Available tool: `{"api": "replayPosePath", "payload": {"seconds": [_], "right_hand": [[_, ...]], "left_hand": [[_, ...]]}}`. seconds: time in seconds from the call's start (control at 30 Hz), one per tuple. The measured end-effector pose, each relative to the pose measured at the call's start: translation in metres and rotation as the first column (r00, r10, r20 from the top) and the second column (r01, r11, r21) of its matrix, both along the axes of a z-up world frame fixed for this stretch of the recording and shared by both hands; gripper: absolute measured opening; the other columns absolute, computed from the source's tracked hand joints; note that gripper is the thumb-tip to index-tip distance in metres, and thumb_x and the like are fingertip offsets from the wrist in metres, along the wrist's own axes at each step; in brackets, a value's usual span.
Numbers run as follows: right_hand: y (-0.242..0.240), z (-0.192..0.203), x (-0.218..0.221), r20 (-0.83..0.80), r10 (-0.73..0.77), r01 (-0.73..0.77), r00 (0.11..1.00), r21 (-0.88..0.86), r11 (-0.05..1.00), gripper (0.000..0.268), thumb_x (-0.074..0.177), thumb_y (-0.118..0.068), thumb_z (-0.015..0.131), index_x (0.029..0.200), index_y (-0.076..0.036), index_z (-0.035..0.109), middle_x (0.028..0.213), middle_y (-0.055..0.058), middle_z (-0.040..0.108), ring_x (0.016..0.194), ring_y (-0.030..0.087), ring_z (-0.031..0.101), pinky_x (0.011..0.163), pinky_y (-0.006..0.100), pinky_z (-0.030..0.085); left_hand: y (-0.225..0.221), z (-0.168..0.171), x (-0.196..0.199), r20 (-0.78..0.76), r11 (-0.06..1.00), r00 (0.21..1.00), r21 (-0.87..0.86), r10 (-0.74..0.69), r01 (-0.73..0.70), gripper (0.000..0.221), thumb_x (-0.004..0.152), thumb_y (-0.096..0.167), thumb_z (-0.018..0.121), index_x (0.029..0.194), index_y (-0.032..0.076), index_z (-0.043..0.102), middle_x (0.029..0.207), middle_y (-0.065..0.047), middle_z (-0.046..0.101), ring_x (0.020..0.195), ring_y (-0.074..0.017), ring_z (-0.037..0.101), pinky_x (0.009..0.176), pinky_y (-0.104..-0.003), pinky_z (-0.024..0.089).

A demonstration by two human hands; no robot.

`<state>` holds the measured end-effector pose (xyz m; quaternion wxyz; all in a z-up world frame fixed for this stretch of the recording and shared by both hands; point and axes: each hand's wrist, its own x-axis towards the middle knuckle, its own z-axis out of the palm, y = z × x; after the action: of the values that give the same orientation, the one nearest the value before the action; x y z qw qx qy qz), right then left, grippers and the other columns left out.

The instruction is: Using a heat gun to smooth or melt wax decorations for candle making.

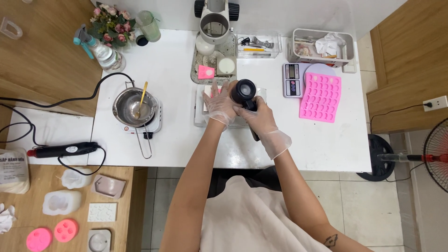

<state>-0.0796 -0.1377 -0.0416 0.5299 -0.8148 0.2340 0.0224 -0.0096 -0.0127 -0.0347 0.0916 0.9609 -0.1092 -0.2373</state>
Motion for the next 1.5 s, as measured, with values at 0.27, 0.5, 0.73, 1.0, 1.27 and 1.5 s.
{"api": "replayPosePath", "payload": {"seconds": [0.27,0.5,0.73,1.0,1.27,1.5], "right_hand": [[-0.001,-0.007,0.000,0.021,0.003,-0.002,1.000,-0.027,1.000,0.056,0.071,-0.045,0.086,0.107,-0.010,0.063,0.085,0.014,0.069,0.067,0.022,0.070,0.066,0.033,0.054],[-0.002,-0.013,0.001,-0.032,0.003,-0.005,0.999,-0.063,0.998,0.055,0.070,-0.049,0.084,0.107,-0.014,0.063,0.086,0.009,0.071,0.067,0.020,0.072,0.068,0.031,0.054],[-0.003,-0.013,0.004,-0.042,-0.013,0.010,0.999,-0.070,0.997,0.055,0.071,-0.049,0.082,0.109,-0.015,0.063,0.088,0.010,0.071,0.069,0.020,0.072,0.069,0.030,0.055],[-0.005,-0.017,0.005,-0.093,0.014,-0.022,0.996,-0.079,0.997,0.064,0.072,-0.059,0.080,0.116,-0.015,0.061,0.095,0.014,0.072,0.076,0.025,0.074,0.077,0.037,0.055],[0.002,-0.002,0.000,-0.021,-0.043,0.042,0.999,-0.045,0.998,0.065,0.073,-0.050,0.083,0.120,-0.014,0.058,0.097,0.013,0.068,0.079,0.026,0.072,0.075,0.036,0.054],[-0.008,0.011,-0.004,0.060,-0.095,0.094,0.994,0.014,0.995,0.059,0.074,-0.045,0.083,0.117,-0.012,0.058,0.090,0.009,0.064,0.070,0.021,0.069,0.060,0.032,0.054]], "left_hand": [[0.000,0.002,-0.003,0.030,0.999,0.999,-0.027,0.019,-0.019,0.087,0.084,0.059,0.057,0.158,0.040,0.016,0.170,0.011,0.013,0.157,-0.0302,-0.002,0.117,-0.073,0.008],[0.001,-0.008,0.003,0.043,0.996,0.999,-0.085,0.012,-0.009,0.089,0.081,0.052,0.061,0.157,0.042,0.016,0.170,0.009,0.013,0.157,-0.0316,-0.001,0.116,-0.073,0.009],[-0.001,-0.009,0.003,0.052,0.999,0.999,-0.051,-0.014,0.016,0.092,0.078,0.038,0.060,0.158,0.038,0.015,0.170,0.007,0.012,0.156,-0.0326,-0.002,0.115,-0.074,0.010],[-0.001,0.018,-0.005,0.020,0.999,1.000,-0.039,0.001,0.000,0.092,0.080,0.037,0.057,0.160,0.037,0.012,0.171,0.007,0.010,0.157,-0.0319,-0.002,0.118,-0.071,0.006],[-0.003,0.036,-0.011,-0.020,1.000,1.000,-0.017,0.023,-0.023,0.088,0.083,0.043,0.053,0.159,0.041,0.010,0.171,0.007,0.010,0.157,-0.0322,-0.004,0.118,-0.071,0.001],[-0.008,0.029,-0.007,0.032,0.998,0.999,-0.039,0.043,-0.041,0.074,0.091,0.047,0.054,0.152,0.049,0.014,0.170,0.006,0.015,0.156,-0.0351,0.002,0.114,-0.076,0.002]]}}
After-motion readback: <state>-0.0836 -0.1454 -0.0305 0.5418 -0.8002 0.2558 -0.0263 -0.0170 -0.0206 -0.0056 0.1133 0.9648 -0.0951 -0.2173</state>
